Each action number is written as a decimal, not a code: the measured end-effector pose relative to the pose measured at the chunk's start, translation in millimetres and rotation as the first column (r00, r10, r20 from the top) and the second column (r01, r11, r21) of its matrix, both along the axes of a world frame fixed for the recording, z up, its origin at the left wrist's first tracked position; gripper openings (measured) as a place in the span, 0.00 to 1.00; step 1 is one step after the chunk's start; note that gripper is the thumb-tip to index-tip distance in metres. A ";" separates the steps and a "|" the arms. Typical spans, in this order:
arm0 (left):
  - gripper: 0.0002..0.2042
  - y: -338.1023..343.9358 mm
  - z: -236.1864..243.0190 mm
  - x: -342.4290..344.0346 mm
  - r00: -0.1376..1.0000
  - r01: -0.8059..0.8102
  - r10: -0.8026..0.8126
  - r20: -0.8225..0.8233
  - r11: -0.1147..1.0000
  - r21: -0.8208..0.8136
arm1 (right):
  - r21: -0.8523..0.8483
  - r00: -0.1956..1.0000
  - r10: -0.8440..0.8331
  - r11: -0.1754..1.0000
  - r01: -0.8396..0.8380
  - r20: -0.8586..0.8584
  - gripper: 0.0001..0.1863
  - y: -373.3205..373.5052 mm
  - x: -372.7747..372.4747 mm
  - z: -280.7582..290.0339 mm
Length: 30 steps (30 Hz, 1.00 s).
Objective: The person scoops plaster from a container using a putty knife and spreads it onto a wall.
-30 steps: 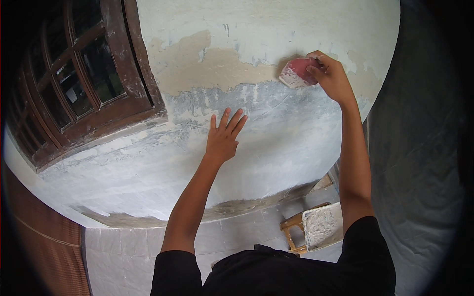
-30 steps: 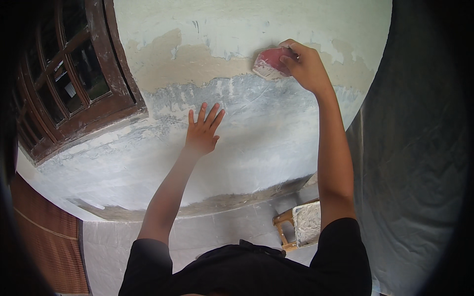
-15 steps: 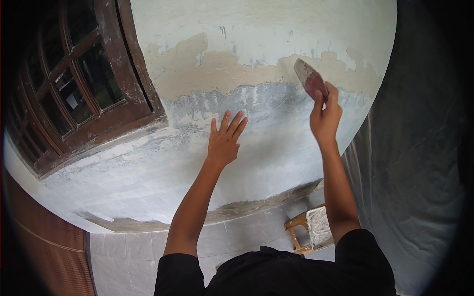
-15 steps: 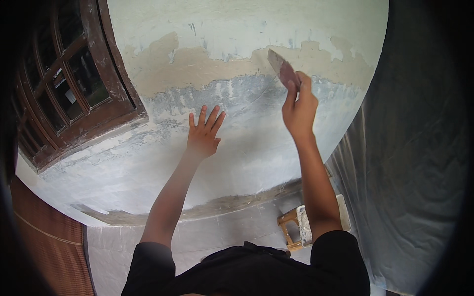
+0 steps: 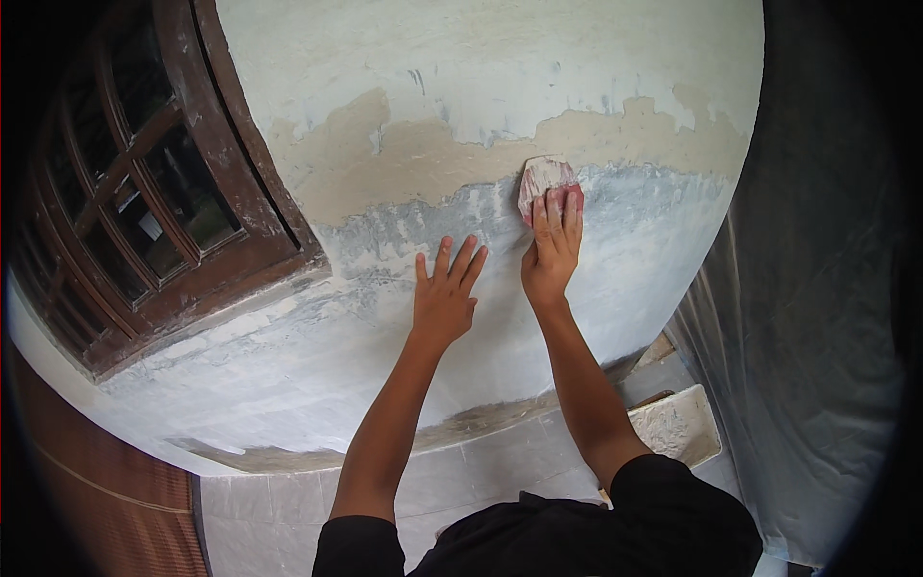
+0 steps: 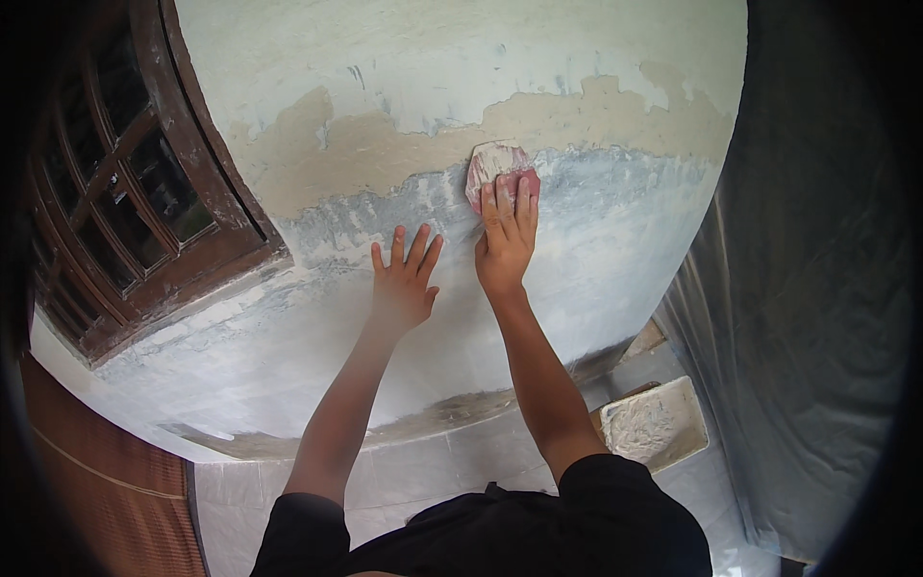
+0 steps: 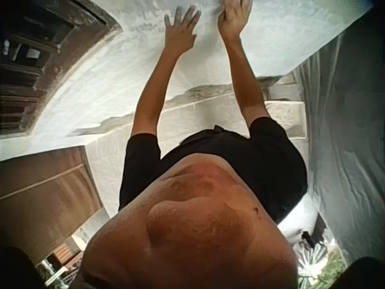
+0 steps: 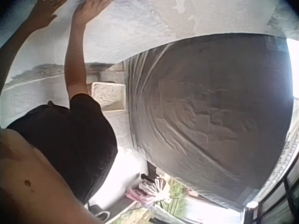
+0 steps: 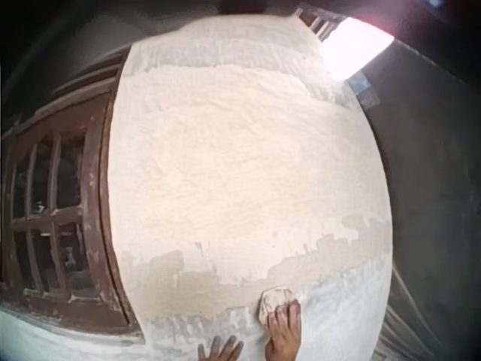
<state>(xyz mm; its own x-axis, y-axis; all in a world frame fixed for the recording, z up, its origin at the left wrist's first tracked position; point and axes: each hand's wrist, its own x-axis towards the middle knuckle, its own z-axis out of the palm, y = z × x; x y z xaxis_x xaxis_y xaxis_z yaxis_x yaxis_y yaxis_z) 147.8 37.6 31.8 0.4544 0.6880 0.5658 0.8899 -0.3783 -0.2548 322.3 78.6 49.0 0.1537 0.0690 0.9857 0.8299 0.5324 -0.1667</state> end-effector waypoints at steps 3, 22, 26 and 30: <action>0.43 2.8 -3.7 -0.6 0.999 -0.014 0.013 -0.044 1.000 -0.027 | -0.030 1.000 -0.004 1.000 0.004 -0.016 0.33 11.1 -10.3 -10.7; 0.44 4.0 4.4 4.4 1.000 -0.006 0.006 -0.008 0.999 -0.031 | -0.243 0.930 0.082 0.954 -0.177 -0.358 0.21 -95.6 46.0 -49.1; 0.44 2.4 -3.1 0.6 0.999 -0.005 0.007 -0.036 1.000 0.031 | -0.450 0.867 -0.041 0.866 -0.216 -0.496 0.14 -132.4 84.5 -83.0; 0.38 -16.9 -32.3 27.7 0.999 0.025 -0.025 -0.021 1.000 0.018 | -0.507 0.861 -0.116 0.843 -0.179 -0.496 0.12 -170.2 123.7 -112.6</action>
